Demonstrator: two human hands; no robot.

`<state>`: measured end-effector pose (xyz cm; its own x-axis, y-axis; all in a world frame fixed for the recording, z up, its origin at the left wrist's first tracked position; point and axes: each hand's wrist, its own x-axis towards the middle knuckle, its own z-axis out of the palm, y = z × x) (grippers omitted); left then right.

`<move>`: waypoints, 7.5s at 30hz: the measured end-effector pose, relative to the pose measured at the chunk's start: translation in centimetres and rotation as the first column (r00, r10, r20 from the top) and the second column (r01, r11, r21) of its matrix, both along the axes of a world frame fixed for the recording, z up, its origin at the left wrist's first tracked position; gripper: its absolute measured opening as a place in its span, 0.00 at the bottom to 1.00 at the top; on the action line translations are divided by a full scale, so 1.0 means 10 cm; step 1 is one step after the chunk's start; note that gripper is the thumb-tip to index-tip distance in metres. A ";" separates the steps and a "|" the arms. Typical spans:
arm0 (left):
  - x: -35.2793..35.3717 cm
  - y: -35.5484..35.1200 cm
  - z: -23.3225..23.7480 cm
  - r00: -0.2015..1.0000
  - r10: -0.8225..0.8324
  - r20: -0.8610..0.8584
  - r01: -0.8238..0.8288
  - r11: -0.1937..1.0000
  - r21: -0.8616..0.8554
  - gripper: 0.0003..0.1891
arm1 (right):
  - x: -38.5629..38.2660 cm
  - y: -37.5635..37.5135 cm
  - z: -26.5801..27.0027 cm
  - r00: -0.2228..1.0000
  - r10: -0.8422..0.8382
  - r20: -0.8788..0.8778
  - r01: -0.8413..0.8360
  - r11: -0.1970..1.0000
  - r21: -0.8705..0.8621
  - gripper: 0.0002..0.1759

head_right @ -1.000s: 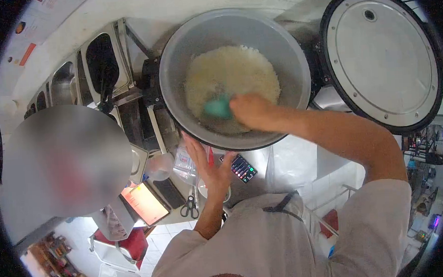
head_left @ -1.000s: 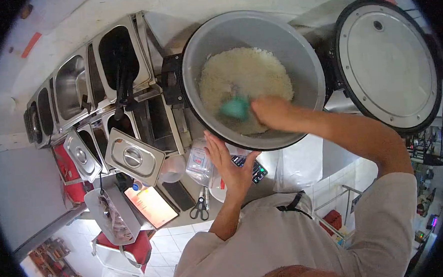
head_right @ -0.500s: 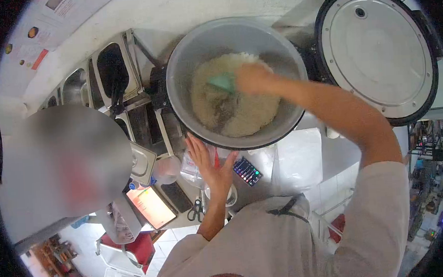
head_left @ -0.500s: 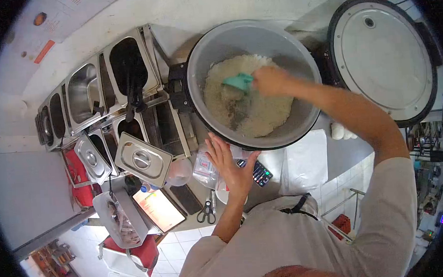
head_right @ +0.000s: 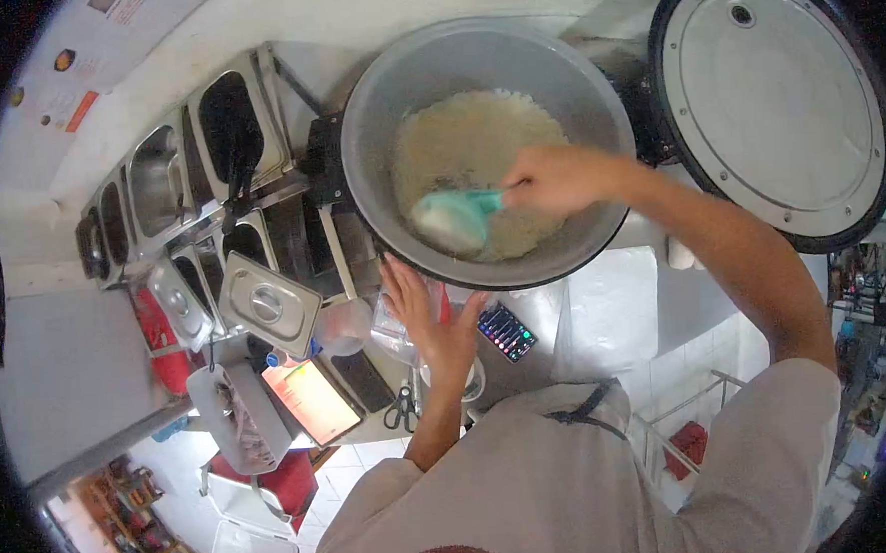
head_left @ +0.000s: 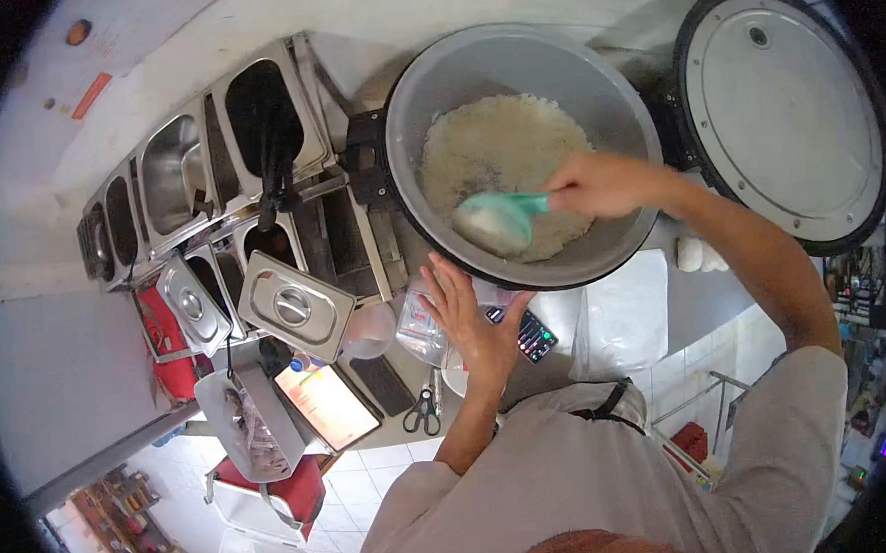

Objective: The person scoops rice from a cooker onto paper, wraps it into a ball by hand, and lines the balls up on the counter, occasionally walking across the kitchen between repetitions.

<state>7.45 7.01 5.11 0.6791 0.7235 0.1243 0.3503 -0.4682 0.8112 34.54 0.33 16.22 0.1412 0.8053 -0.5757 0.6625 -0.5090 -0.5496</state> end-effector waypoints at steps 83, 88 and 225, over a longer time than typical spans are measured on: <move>-0.08 -2.70 -1.84 0.480 -0.818 -0.316 0.877 0.461 0.139 0.12 | -1.79 -4.26 -2.28 0.576 -0.814 -0.079 0.702 0.443 0.558 0.18; -0.04 -2.61 -2.00 0.450 -0.880 -0.154 0.892 0.449 0.045 0.08 | -2.04 -4.81 -2.53 0.524 -0.846 0.093 0.676 0.480 0.560 0.20; 0.24 -2.82 -2.38 0.798 -0.572 -0.191 0.579 0.639 0.507 0.13 | -1.48 -4.19 -3.28 0.612 -0.652 0.446 0.297 0.713 0.635 0.13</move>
